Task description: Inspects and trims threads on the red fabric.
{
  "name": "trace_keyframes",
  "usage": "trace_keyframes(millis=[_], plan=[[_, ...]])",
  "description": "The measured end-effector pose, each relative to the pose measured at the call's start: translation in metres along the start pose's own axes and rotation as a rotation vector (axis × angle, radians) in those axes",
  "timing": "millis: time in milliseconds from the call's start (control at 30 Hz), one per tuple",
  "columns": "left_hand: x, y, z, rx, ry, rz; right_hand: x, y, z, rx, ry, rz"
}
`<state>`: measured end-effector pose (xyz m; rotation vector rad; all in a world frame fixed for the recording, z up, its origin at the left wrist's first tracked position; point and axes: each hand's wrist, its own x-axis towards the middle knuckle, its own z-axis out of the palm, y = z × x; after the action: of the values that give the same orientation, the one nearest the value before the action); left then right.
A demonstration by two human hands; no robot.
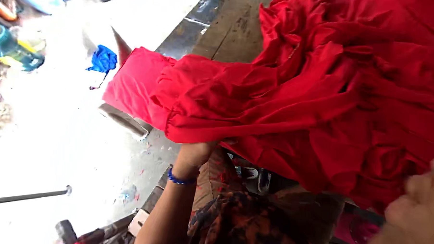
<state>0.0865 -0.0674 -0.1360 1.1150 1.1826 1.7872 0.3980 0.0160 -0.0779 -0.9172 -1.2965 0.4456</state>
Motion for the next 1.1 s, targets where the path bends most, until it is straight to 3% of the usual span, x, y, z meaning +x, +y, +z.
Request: trace_keyframes(millis=[100,200,267,300,333,367,433,467,533,567,600,633,667,700,733,767,800,833,900,1000,1100], plan=[[-0.009,0.012,0.02,0.466,0.092,0.125,-0.03,-0.023,0.046,0.244,-0.406,-0.039],[-0.003,0.041,0.048,0.655,-0.049,0.006,-0.053,-0.05,0.083,0.319,-0.633,-0.069],[-0.006,0.0,0.048,0.626,-0.126,0.172,-0.063,-0.059,0.098,0.324,-0.697,-0.046],[-0.009,-0.057,0.042,0.577,-0.091,0.498,-0.066,-0.061,0.104,0.296,-0.702,-0.043],[-0.013,-0.091,0.039,0.599,-0.091,0.624,-0.068,-0.061,0.109,0.252,-0.696,-0.038],[-0.015,-0.107,0.042,0.641,-0.085,0.689,-0.069,-0.06,0.112,0.202,-0.68,-0.034],[-0.01,-0.095,0.057,0.69,-0.03,0.746,-0.071,-0.057,0.115,0.139,-0.617,-0.058],[-0.005,-0.064,0.066,0.718,-0.027,0.676,-0.071,-0.053,0.115,0.136,-0.579,-0.077],[0.003,0.032,0.078,0.778,-0.232,0.136,-0.071,-0.045,0.111,0.152,-0.536,-0.049],[0.009,0.038,0.079,0.713,-0.255,0.08,-0.07,-0.04,0.108,0.168,-0.523,-0.009],[0.013,0.009,0.077,0.586,-0.211,0.256,-0.07,-0.034,0.105,0.189,-0.505,0.038],[0.027,-0.053,0.078,0.323,-0.099,0.699,-0.07,-0.029,0.103,0.213,-0.489,0.087],[0.033,-0.073,0.08,0.148,-0.125,0.817,-0.07,-0.024,0.101,0.244,-0.477,0.138],[0.021,-0.052,0.077,0.119,-0.178,0.636,-0.069,-0.02,0.098,0.279,-0.474,0.19],[0.006,0.004,0.076,0.204,-0.197,0.216,-0.069,-0.018,0.096,0.317,-0.483,0.241],[0.004,0.034,0.08,0.328,-0.191,0.061,-0.069,-0.017,0.092,0.343,-0.502,0.278],[0.006,0.046,0.084,0.469,-0.203,0.02,-0.069,-0.019,0.089,0.347,-0.527,0.292],[0.009,0.048,0.089,0.626,-0.243,0.022,-0.068,-0.022,0.087,0.323,-0.544,0.262],[0.002,0.03,0.091,0.925,-0.301,0.195,-0.069,-0.031,0.085,0.247,-0.556,0.154],[-0.011,-0.017,0.092,1.024,-0.332,0.43,-0.071,-0.034,0.093,0.105,-0.501,0.053],[-0.011,-0.019,0.089,1.098,-0.372,0.421,-0.072,-0.023,0.097,0.076,-0.462,0.075]])
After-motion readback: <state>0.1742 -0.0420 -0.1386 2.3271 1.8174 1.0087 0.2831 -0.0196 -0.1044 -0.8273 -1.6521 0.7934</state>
